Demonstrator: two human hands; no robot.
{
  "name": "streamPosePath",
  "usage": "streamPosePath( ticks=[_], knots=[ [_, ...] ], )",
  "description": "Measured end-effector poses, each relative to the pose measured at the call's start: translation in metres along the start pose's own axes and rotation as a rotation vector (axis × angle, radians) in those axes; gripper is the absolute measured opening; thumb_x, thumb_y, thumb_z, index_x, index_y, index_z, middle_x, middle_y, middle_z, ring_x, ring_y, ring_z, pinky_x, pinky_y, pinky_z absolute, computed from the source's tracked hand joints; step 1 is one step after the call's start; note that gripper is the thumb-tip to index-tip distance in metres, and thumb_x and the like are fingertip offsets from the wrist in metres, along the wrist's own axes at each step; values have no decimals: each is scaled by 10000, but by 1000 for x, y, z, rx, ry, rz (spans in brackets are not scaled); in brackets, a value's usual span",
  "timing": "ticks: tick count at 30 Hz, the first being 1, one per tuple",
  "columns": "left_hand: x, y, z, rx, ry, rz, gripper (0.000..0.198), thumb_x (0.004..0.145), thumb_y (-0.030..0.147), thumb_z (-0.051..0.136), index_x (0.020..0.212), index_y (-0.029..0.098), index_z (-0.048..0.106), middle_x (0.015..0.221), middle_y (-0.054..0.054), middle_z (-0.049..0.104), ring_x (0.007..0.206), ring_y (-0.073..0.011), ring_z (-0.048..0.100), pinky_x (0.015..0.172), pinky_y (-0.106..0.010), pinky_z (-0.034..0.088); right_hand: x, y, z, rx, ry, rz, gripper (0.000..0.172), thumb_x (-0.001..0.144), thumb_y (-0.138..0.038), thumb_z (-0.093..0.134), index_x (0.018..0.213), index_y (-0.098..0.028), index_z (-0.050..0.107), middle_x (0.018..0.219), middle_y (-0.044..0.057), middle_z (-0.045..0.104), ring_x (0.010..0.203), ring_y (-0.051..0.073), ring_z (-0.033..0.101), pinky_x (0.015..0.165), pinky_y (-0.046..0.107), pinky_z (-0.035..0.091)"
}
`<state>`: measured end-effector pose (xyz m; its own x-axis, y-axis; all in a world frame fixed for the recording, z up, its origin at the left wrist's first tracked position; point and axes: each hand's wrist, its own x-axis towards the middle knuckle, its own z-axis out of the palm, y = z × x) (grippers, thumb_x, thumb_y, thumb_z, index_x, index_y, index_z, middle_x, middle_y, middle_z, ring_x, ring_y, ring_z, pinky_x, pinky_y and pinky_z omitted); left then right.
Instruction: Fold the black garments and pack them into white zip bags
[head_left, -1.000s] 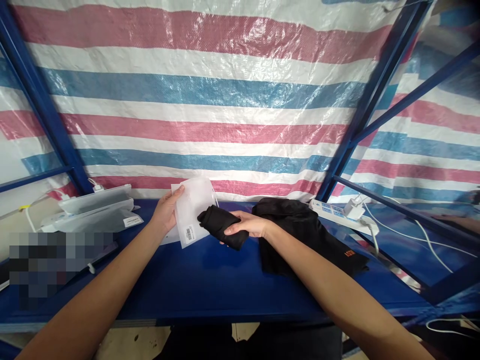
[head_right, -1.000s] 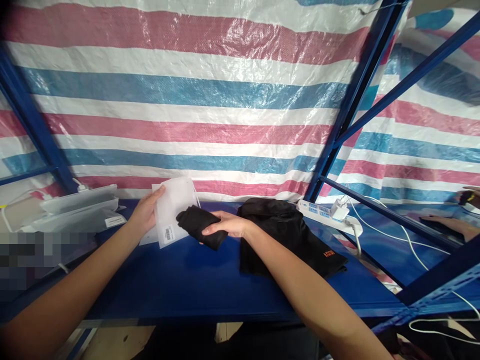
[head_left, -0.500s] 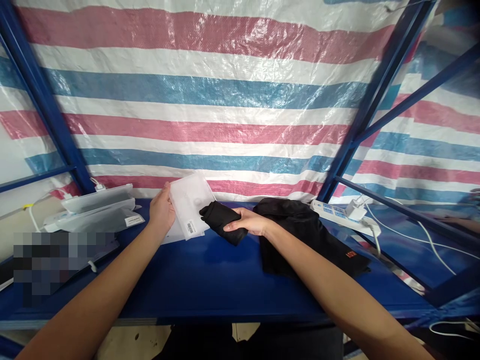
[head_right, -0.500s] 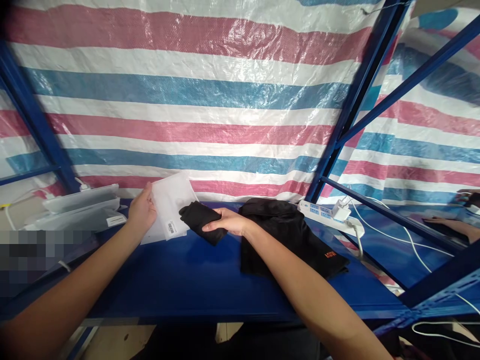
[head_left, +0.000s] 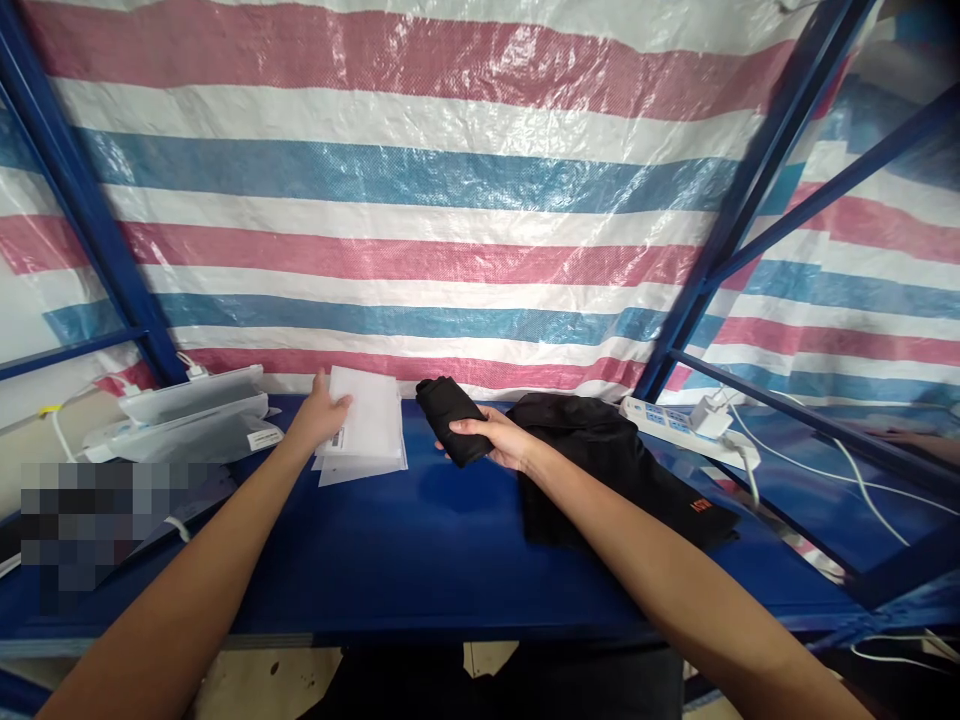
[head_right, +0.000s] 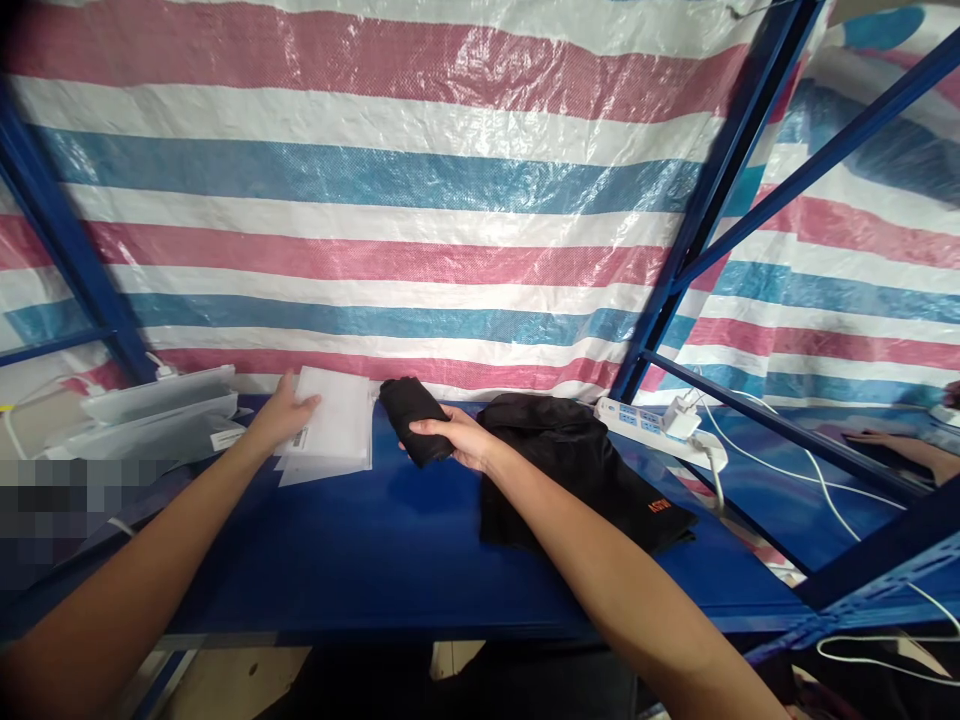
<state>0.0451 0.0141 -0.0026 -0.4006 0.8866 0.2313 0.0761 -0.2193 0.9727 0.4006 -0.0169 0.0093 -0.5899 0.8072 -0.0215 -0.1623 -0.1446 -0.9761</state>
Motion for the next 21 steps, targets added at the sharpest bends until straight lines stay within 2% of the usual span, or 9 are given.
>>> streamPosePath(
  ticks=[2,4,6,8,11,13,14,18,21],
  knots=[
    [8,-7,-10,201,60,29,637,553,110,920,1137,229,695,1245,-196,767,1435,-477,576,1163,-512,458,2,0,-3,0,48,-17,537,808,-375,954,1219,-135,703,1076,186,834,909,290,836,740,348,691],
    [9,-12,-14,412,62,57,531,560,143,899,1050,214,706,1379,-244,703,1509,-533,469,1211,-562,392,4,1,-5,3,81,-35,513,824,-380,941,1208,-127,712,1074,188,832,924,290,832,757,350,691],
    [3,-11,-13,603,25,112,469,600,230,899,1035,187,730,1560,-280,570,1565,-577,346,1232,-616,337,4,1,-5,2,92,-44,491,825,-383,939,1185,-125,728,1078,184,831,939,286,828,779,352,691],
    [-7,-7,-7,711,-84,198,499,663,370,906,1106,188,768,1660,-257,481,1596,-574,273,1261,-651,268,4,1,-5,4,94,-42,470,828,-398,938,1162,-132,742,1079,176,830,921,274,822,775,346,690],
    [-28,2,9,602,-424,328,527,731,563,899,1172,286,821,1624,-147,579,1587,-466,371,1318,-571,221,5,2,-5,14,120,-31,475,827,-428,940,1161,-151,746,1066,162,831,879,258,811,754,341,685],
    [-41,6,19,449,-603,357,466,719,604,920,1095,337,855,1529,-91,678,1539,-408,471,1317,-487,277,9,3,-6,31,172,-23,498,829,-467,934,1184,-178,738,1084,143,830,896,256,807,765,345,683],
    [-46,7,23,397,-644,359,424,712,609,928,1038,345,866,1475,-80,718,1506,-395,517,1299,-459,320,11,3,-8,54,199,-17,505,841,-507,915,1192,-192,734,1102,132,829,919,255,805,780,345,682],
    [-54,5,33,420,-625,380,313,759,610,893,843,311,858,1144,-106,829,1242,-394,699,1200,-442,443,23,10,-15,157,274,-22,505,906,-645,782,1161,-214,715,1086,96,821,916,242,790,749,331,671],
    [-56,4,41,392,-526,366,315,787,595,875,754,286,823,1018,-127,823,1210,-416,698,1170,-450,461,29,17,-17,63,320,-116,442,833,-487,879,1135,-219,699,1096,72,810,934,231,780,782,324,662]
  ],
)
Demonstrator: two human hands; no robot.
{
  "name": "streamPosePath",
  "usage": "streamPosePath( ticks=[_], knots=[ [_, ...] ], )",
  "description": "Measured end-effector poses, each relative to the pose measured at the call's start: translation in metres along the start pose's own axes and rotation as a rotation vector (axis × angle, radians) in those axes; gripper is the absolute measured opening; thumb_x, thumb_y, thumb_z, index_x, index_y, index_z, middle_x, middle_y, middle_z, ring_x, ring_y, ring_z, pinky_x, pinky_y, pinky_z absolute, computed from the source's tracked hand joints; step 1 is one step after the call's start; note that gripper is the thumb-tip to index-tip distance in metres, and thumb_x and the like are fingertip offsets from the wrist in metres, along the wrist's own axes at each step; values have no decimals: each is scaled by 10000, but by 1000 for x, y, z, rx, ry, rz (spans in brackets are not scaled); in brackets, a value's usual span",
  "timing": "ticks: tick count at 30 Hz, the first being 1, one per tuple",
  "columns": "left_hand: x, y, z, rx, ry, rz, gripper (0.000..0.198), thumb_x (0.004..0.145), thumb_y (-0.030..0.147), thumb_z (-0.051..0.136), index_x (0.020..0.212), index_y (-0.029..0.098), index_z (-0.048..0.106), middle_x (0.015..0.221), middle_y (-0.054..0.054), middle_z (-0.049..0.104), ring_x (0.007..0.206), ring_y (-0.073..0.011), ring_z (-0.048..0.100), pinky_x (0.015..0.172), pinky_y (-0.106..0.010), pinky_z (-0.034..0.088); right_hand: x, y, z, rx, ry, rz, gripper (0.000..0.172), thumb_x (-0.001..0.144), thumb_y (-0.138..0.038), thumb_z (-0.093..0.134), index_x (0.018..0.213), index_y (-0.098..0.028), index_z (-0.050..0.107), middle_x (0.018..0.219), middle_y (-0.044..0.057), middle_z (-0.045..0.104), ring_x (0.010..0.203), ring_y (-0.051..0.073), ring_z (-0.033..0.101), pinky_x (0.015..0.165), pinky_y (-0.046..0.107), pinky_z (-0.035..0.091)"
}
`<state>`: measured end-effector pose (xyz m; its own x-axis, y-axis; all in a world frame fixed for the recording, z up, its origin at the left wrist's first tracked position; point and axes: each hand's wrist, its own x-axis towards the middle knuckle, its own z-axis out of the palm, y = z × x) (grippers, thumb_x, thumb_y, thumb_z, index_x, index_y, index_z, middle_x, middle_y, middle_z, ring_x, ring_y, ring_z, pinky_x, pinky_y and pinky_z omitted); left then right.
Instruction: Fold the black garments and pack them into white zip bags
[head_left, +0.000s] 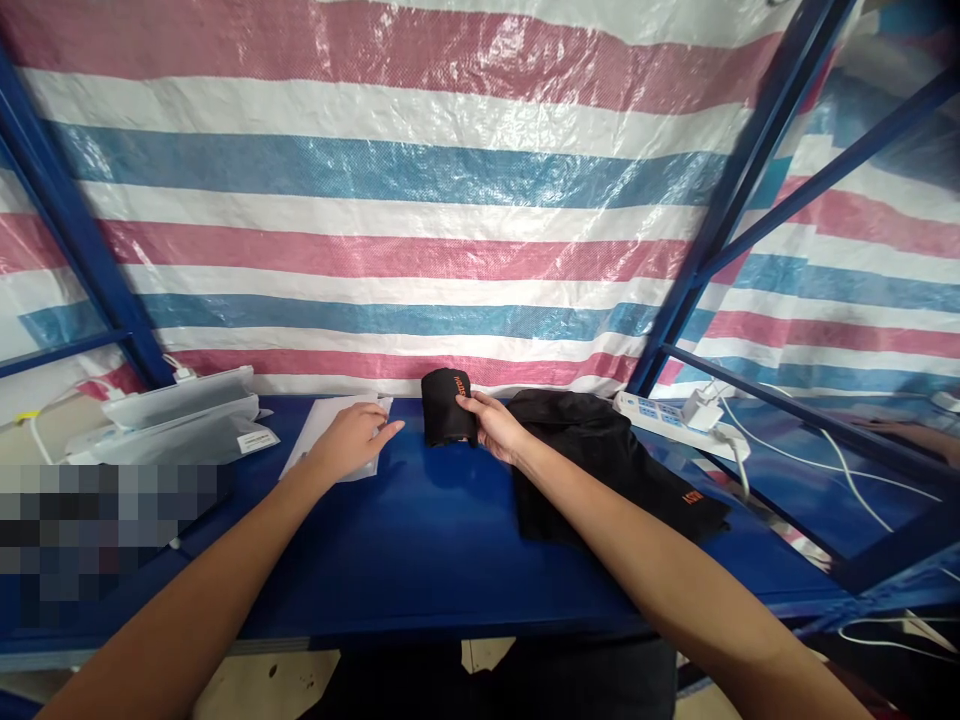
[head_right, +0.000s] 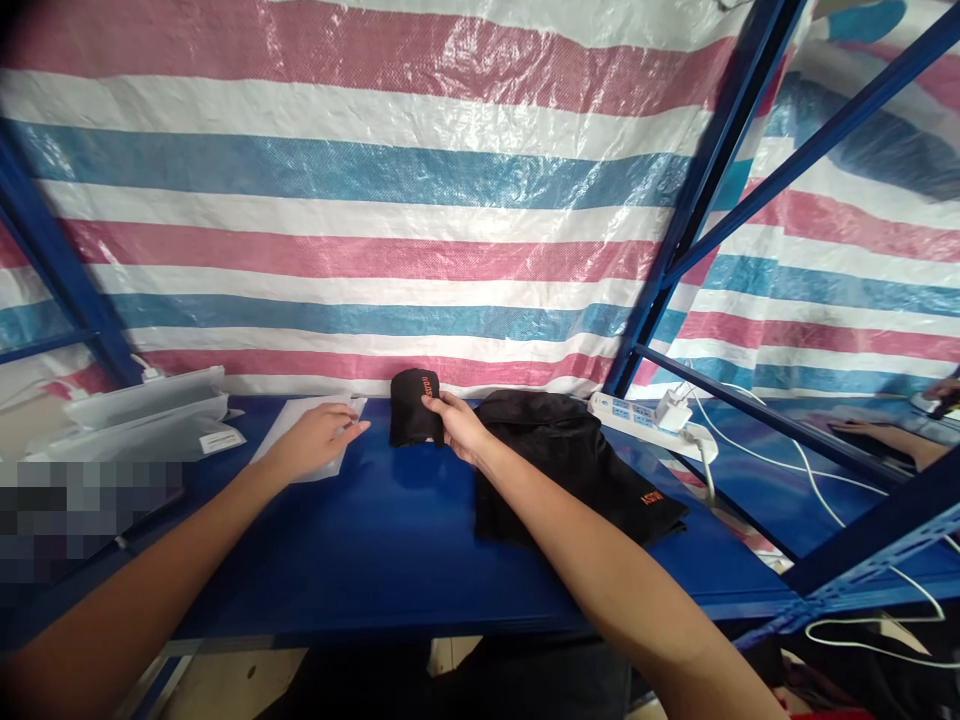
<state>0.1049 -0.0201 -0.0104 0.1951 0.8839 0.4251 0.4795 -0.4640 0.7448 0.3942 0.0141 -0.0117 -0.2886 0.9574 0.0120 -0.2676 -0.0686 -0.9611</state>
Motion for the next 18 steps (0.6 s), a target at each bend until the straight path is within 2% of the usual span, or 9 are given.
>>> streamPosePath(
  ticks=[2,5,8,10,11,13,15,16,18],
  knots=[
    [2,4,7,-105,49,-67,336,834,616,836,887,285,844,1105,-127,825,1267,-417,677,1148,-451,478,-2,1,3,-102,19,-126,454,801,-413,902,1160,-223,700,1211,78,792,1064,245,769,934,363,646],
    [7,11,15,-356,74,-246,602,941,746,664,1258,248,782,1236,-158,806,1223,-392,721,1045,-470,552,-16,-10,11,-367,47,-408,503,848,-436,875,1284,-255,700,1396,91,730,1296,284,688,1162,453,536],
    [11,18,13,-627,87,-408,841,959,862,527,1475,208,639,1374,-219,746,1188,-371,751,963,-466,601,-34,-25,19,-649,-103,-622,582,831,-462,924,1351,-299,720,1460,82,700,1409,307,613,1276,481,416],
    [9,23,7,-693,53,-467,867,937,875,560,1512,229,615,1486,-227,681,1241,-375,732,961,-461,608,-42,-30,22,-688,-219,-631,516,876,-501,888,1325,-291,746,1397,85,737,1346,303,665,1241,465,456],
    [7,25,4,-683,18,-478,851,923,863,602,1502,240,629,1522,-222,657,1273,-380,716,971,-461,607,-44,-31,22,-681,-233,-610,458,933,-529,827,1309,-279,753,1344,88,762,1284,292,704,1185,448,508],
    [3,30,-2,-596,-66,-474,798,891,802,715,1474,259,660,1561,-199,632,1349,-385,672,1028,-467,589,-43,-28,20,-696,-191,-581,419,1015,-557,713,1298,-251,753,1236,92,795,1155,272,758,1005,397,606],
    [-1,31,-4,-457,-119,-427,783,847,713,825,1475,272,664,1589,-173,612,1434,-382,608,1110,-473,547,-40,-24,17,-789,-161,-615,416,1017,-557,710,1273,-232,757,1177,96,800,1075,264,766,851,356,628],
    [-2,31,-4,-387,-131,-397,798,831,673,859,1493,278,651,1604,-164,599,1469,-379,577,1141,-476,526,-38,-23,16,-851,-177,-658,410,997,-547,742,1252,-226,760,1166,98,795,1055,263,760,830,355,626],
    [-2,27,-2,-291,-132,-351,829,828,642,870,1531,283,618,1617,-164,585,1486,-386,558,1149,-492,521,-36,-21,14,-975,-275,-751,434,935,-541,825,1229,-227,761,1178,101,782,1074,270,737,909,393,615]
  ],
)
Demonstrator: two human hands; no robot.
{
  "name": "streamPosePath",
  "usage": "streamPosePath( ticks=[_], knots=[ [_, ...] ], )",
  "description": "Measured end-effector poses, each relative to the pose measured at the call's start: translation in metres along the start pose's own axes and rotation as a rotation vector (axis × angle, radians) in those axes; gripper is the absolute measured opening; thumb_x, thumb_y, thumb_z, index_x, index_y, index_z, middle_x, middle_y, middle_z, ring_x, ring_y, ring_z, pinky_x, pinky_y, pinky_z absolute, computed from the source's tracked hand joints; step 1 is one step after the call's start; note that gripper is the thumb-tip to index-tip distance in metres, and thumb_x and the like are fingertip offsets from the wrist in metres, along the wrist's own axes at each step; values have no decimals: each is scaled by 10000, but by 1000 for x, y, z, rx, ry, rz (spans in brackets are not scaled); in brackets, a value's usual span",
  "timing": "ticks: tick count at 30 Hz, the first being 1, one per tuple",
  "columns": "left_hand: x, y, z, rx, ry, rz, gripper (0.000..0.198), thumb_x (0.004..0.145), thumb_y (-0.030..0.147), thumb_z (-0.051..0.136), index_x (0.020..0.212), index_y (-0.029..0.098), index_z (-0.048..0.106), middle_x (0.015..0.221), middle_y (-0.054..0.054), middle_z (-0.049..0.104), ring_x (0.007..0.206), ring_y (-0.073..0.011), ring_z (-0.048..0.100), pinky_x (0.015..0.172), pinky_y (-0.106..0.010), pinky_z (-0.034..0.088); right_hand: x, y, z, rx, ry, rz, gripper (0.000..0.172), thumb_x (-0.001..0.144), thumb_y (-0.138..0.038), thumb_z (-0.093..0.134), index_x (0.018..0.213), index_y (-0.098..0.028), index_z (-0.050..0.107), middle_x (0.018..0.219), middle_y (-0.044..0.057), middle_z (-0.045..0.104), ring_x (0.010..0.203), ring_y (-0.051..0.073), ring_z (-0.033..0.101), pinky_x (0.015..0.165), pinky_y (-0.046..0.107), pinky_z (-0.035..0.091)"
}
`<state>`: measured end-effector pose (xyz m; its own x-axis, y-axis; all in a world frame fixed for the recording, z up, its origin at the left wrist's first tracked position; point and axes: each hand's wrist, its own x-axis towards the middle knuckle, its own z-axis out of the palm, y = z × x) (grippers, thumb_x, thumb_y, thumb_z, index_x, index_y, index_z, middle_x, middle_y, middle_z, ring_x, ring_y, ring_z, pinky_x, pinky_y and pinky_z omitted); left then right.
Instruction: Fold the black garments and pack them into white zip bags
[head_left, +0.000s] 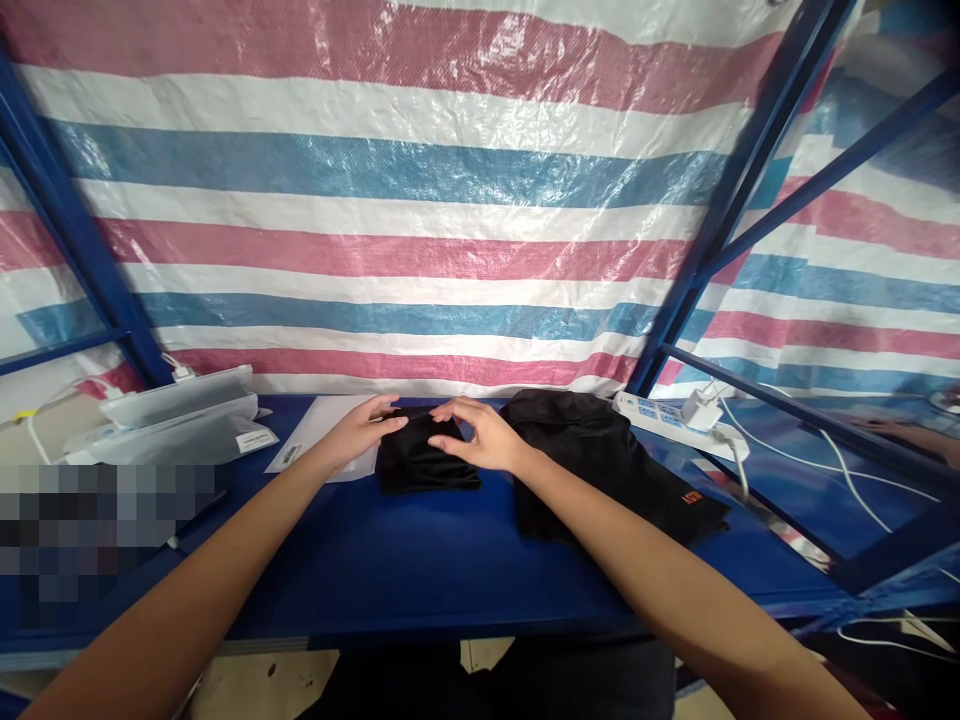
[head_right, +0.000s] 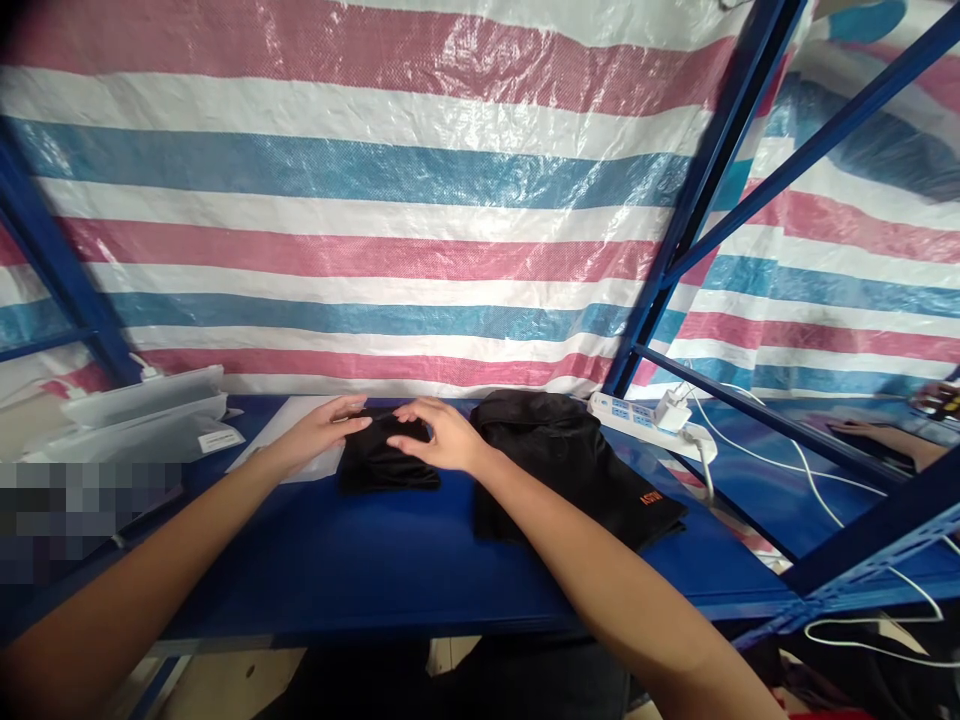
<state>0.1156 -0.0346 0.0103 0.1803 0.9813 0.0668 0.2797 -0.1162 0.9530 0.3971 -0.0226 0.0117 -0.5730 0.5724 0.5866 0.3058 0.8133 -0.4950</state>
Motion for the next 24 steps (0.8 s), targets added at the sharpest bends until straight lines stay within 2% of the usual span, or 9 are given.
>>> streamPosePath(
  ticks=[2,4,7,9,12,15,17,20,24],
  knots=[
    [3,-4,1,31,2,35,830,846,643,846,1551,278,603,1599,-170,597,1456,-389,585,1125,-495,539,0,0,1,-66,-105,-99,574,824,-567,925,1256,-231,751,1203,102,770,1131,291,708,1035,443,573],
    [6,-8,1,35,20,70,810,850,653,830,1532,266,627,1551,-166,637,1398,-381,632,1098,-483,557,0,-1,3,-83,-175,-132,630,772,-559,965,1265,-229,752,1164,91,773,1123,294,700,1065,450,548],
    [7,-7,3,36,54,85,768,848,693,807,1464,249,688,1459,-143,703,1288,-363,697,1042,-455,583,1,0,4,-25,-184,-82,282,953,-452,822,1112,-221,791,1025,62,780,974,241,718,966,390,554],
    [5,-2,4,-6,48,51,744,873,740,755,1420,237,716,1414,-130,734,1252,-359,715,1004,-442,598,2,3,3,67,-106,14,224,1023,-427,725,1034,-213,790,984,49,783,900,214,718,879,349,550],
    [1,5,5,-65,27,52,726,932,795,639,1345,209,755,1394,-131,753,1317,-371,683,1055,-448,576,5,12,2,288,101,211,336,1000,-535,722,991,-202,762,944,28,778,855,201,707,808,317,541],
    [-1,8,5,33,17,134,653,947,768,643,1269,216,777,1395,-118,753,1387,-375,633,1164,-457,493,8,19,1,525,286,365,395,931,-605,768,982,-214,754,950,14,781,895,206,714,855,316,563],
    [0,7,5,105,2,175,602,916,724,719,1239,219,768,1366,-111,759,1339,-368,660,1153,-454,493,10,23,1,662,376,433,390,888,-595,809,1004,-226,761,1011,20,800,960,219,733,924,333,576],
    [4,2,7,107,-4,207,604,863,656,801,1260,207,732,1265,-113,781,1211,-344,721,1061,-437,547,11,28,-1,774,423,494,389,849,-573,847,1008,-228,764,1063,39,815,1009,235,748,986,359,579],
    [8,-2,10,79,8,223,536,889,569,768,1293,219,735,1216,-89,793,1192,-330,721,1040,-416,539,11,34,-6,671,381,543,446,853,-628,827,1044,-228,779,1106,55,814,1077,258,739,1015,386,573]
  ],
)
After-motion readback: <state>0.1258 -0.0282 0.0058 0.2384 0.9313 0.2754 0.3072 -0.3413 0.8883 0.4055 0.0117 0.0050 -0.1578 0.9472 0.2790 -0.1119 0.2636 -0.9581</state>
